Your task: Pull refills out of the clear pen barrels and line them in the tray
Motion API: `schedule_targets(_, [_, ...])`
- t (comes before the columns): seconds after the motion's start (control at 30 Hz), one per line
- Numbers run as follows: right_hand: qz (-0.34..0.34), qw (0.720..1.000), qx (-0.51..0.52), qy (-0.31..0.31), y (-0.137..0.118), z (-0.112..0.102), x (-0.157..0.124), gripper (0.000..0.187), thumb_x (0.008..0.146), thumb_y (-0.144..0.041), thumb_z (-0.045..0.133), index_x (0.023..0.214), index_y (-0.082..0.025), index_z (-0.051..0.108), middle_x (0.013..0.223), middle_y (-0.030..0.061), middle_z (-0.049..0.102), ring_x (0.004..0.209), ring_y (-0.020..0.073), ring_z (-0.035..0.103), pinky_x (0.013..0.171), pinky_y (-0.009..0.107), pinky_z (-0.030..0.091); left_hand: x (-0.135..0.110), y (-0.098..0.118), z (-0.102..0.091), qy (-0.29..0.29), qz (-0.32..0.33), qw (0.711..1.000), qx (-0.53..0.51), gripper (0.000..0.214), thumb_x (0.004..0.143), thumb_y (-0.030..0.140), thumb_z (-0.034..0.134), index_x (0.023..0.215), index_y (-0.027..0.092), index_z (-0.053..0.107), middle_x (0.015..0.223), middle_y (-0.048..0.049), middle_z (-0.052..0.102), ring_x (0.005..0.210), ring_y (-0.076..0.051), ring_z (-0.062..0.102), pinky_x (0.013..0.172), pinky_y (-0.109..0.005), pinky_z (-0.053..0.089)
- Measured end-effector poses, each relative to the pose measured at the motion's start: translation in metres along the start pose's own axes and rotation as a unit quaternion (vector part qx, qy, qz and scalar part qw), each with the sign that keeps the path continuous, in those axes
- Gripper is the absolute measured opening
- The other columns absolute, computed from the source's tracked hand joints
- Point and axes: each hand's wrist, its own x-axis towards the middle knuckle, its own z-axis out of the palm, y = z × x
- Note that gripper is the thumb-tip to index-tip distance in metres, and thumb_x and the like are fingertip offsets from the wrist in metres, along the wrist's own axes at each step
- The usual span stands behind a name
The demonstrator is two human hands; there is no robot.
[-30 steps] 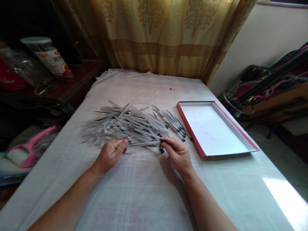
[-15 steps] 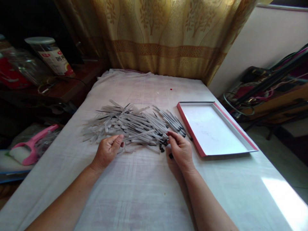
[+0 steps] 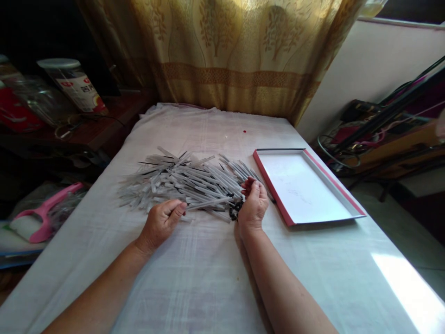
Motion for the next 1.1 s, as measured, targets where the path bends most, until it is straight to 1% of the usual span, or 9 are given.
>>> schedule_targets(0.1, [0.002, 0.999, 0.001, -0.047, -0.013, -0.007, -0.002, 0.036, 0.081, -0.054, 0.058, 0.085, -0.018, 0.064, 0.071, 0.0013, 0.063, 0.059, 0.0126, 0.056, 0.051, 0.024, 0.042, -0.001, 0.0, -0.001, -0.003, 0.016, 1.0, 0.012, 0.041, 0.093, 0.043, 0.044, 0.06, 0.019, 0.055, 0.056, -0.0002, 0.058, 0.054, -0.014, 0.056, 0.054, -0.024, 0.042])
schedule_targets(0.2, [-0.009, 0.985, -0.053, -0.164, -0.025, -0.024, -0.011, 0.04, 0.085, -0.057, 0.056, 0.08, -0.018, 0.066, 0.059, -0.0019, 0.058, 0.049, 0.0105, 0.049, 0.047, 0.023, 0.039, -0.001, 0.0, -0.001, -0.003, 0.021, 1.0, 0.008, 0.041, 0.094, 0.043, 0.044, 0.061, 0.02, 0.055, 0.057, -0.0002, 0.059, 0.055, -0.014, 0.056, 0.055, -0.024, 0.042])
schedule_targets(0.3, [-0.029, 0.954, -0.141, -0.263, -0.031, -0.04, -0.019, 0.045, 0.088, -0.058, 0.054, 0.073, -0.018, 0.067, 0.056, -0.0004, 0.06, 0.047, 0.0111, 0.049, 0.047, 0.024, 0.04, -0.001, 0.0, -0.001, -0.002, 0.027, 1.0, 0.002, 0.041, 0.094, 0.042, 0.044, 0.061, 0.02, 0.054, 0.056, 0.0, 0.058, 0.054, -0.014, 0.056, 0.055, -0.024, 0.042])
schedule_targets(0.43, [-0.029, 0.944, -0.179, -0.274, -0.031, -0.046, -0.021, 0.036, 0.082, -0.053, 0.063, 0.072, -0.019, 0.067, 0.057, -0.0004, 0.061, 0.049, 0.0123, 0.051, 0.048, 0.025, 0.041, -0.001, 0.002, -0.002, -0.01, 0.032, 0.999, -0.004, 0.04, 0.094, 0.043, 0.045, 0.064, 0.02, 0.057, 0.058, -0.0005, 0.06, 0.056, -0.014, 0.058, 0.056, -0.024, 0.043])
schedule_targets(0.67, [0.032, 0.94, -0.15, -0.305, -0.03, -0.043, -0.024, 0.03, 0.077, -0.047, 0.068, 0.067, -0.019, 0.069, 0.059, 0.0013, 0.066, 0.049, 0.0127, 0.054, 0.049, 0.025, 0.044, -0.001, 0.003, -0.001, -0.011, 0.037, 0.999, -0.009, 0.038, 0.094, 0.042, 0.046, 0.065, 0.02, 0.058, 0.059, -0.0007, 0.061, 0.056, -0.014, 0.059, 0.056, -0.023, 0.044])
schedule_targets(0.73, [0.047, 0.946, -0.135, -0.292, -0.029, -0.042, -0.025, 0.03, 0.076, -0.047, 0.07, 0.066, -0.018, 0.069, 0.057, 0.0007, 0.065, 0.048, 0.0121, 0.054, 0.049, 0.024, 0.044, 0.0, 0.002, -0.001, -0.008, 0.042, 0.999, -0.007, 0.037, 0.094, 0.041, 0.046, 0.065, 0.02, 0.058, 0.058, -0.0002, 0.061, 0.055, -0.014, 0.059, 0.055, -0.023, 0.044])
schedule_targets(0.83, [0.073, 0.969, -0.095, -0.216, -0.026, -0.043, -0.02, 0.033, 0.073, -0.05, 0.073, 0.07, -0.017, 0.068, 0.058, 0.0001, 0.065, 0.047, 0.0104, 0.052, 0.046, 0.023, 0.042, 0.001, -0.001, -0.007, 0.005, 0.035, 0.999, 0.009, 0.037, 0.093, 0.041, 0.046, 0.065, 0.02, 0.057, 0.056, 0.0007, 0.058, 0.053, -0.013, 0.057, 0.054, -0.022, 0.043])
schedule_targets(1.0, [0.091, 0.993, -0.039, -0.059, -0.027, -0.049, 0.001, 0.038, 0.065, -0.051, 0.077, 0.076, -0.018, 0.064, 0.066, 0.0011, 0.069, 0.046, 0.0078, 0.051, 0.041, 0.019, 0.036, 0.007, -0.017, -0.028, 0.102, -0.023, 0.993, 0.051, 0.03, 0.088, 0.043, 0.051, 0.07, 0.021, 0.06, 0.057, 0.0013, 0.059, 0.057, -0.014, 0.058, 0.054, -0.023, 0.044])
schedule_targets(1.1, [0.077, 0.994, -0.048, -0.052, -0.027, -0.048, 0.005, 0.036, 0.067, -0.05, 0.076, 0.077, -0.017, 0.064, 0.07, 0.0039, 0.072, 0.048, 0.0094, 0.055, 0.04, 0.02, 0.036, 0.009, -0.025, -0.037, 0.151, -0.059, 0.985, 0.052, 0.029, 0.088, 0.043, 0.051, 0.073, 0.021, 0.06, 0.055, 0.0027, 0.057, 0.058, -0.014, 0.058, 0.053, -0.022, 0.043])
